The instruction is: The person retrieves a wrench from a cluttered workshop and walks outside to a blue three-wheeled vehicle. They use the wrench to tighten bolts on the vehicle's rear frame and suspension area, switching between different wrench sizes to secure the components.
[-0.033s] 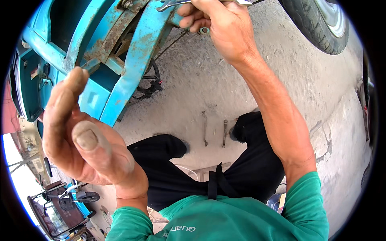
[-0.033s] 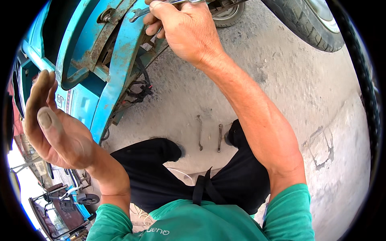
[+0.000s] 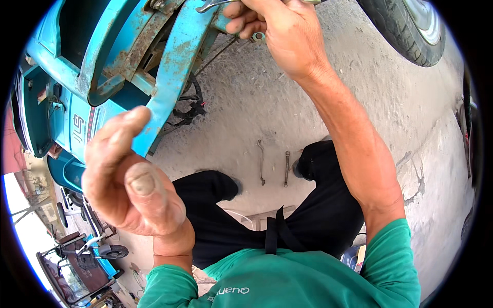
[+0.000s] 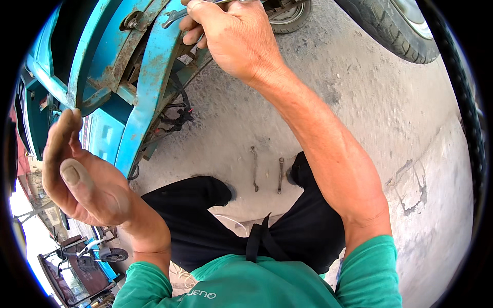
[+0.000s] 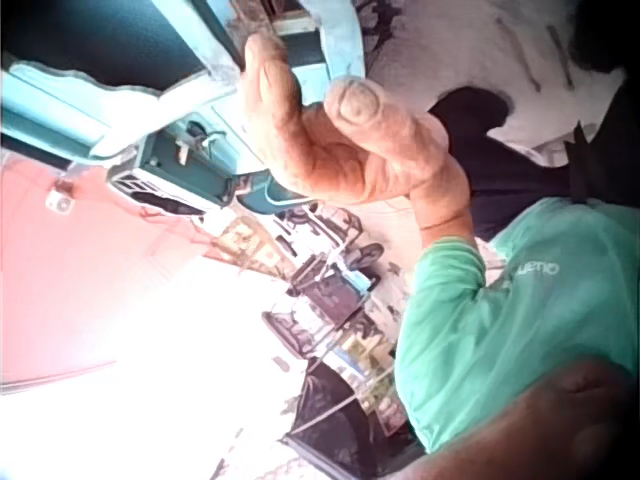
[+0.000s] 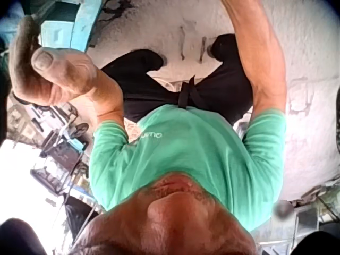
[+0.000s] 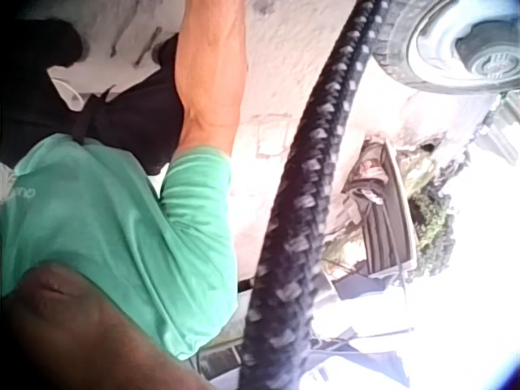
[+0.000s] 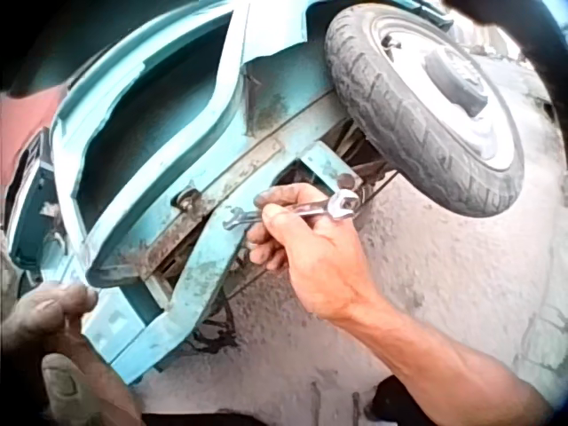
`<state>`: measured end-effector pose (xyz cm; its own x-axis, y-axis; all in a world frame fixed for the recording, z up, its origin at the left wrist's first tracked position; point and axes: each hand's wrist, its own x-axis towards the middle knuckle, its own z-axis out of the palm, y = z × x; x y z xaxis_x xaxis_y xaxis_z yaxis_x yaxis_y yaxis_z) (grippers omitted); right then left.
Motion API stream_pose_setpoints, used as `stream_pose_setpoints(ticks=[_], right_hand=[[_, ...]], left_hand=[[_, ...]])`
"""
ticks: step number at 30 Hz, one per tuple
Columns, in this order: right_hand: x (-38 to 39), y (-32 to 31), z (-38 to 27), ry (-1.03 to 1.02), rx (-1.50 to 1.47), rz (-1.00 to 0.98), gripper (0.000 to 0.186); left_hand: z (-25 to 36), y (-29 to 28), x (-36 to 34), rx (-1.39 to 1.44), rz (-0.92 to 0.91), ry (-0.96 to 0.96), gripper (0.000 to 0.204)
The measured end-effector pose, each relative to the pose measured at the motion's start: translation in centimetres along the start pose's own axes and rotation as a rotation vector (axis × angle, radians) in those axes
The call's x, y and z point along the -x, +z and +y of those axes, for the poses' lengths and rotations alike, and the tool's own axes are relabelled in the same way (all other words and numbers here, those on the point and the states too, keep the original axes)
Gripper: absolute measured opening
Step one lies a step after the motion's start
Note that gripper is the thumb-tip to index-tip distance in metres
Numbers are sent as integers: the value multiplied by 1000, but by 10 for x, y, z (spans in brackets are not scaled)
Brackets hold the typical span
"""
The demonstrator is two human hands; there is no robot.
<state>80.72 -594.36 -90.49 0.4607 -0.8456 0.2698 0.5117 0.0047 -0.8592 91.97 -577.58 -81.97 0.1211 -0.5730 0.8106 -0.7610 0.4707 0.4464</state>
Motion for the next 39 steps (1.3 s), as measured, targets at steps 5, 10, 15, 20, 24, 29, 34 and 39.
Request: stream_pose_setpoints(ticks=[5, 10, 15, 20, 24, 29, 34, 39], right_hand=[[8, -14, -3, -1, -11, 30, 18], [4, -12, 0, 28, -23, 20, 18], [9, -28, 1, 65, -24, 16, 20], [20, -40, 1, 105, -103, -18, 21], [24, -53, -1, 161, -73, -11, 23], [6, -42, -29, 75, 149, -4, 29], [16, -50, -40, 202, 57, 57, 28], [11, -47, -40, 198, 61, 41, 26]], left_hand=[[-30, 70, 121, 256, -352, -1034, 17], [-145, 110, 346, 237, -397, -1790, 12], [-160, 123, 412, 134, -637, -1915, 15], [-166, 157, 439, 33, -797, -1859, 18], [-149, 203, 461, 1, -1110, -1649, 29], [-127, 241, 463, -232, -1348, -1508, 45], [-109, 259, 461, -392, -1420, -1500, 43], [-115, 265, 457, -371, -1254, -1506, 34]])
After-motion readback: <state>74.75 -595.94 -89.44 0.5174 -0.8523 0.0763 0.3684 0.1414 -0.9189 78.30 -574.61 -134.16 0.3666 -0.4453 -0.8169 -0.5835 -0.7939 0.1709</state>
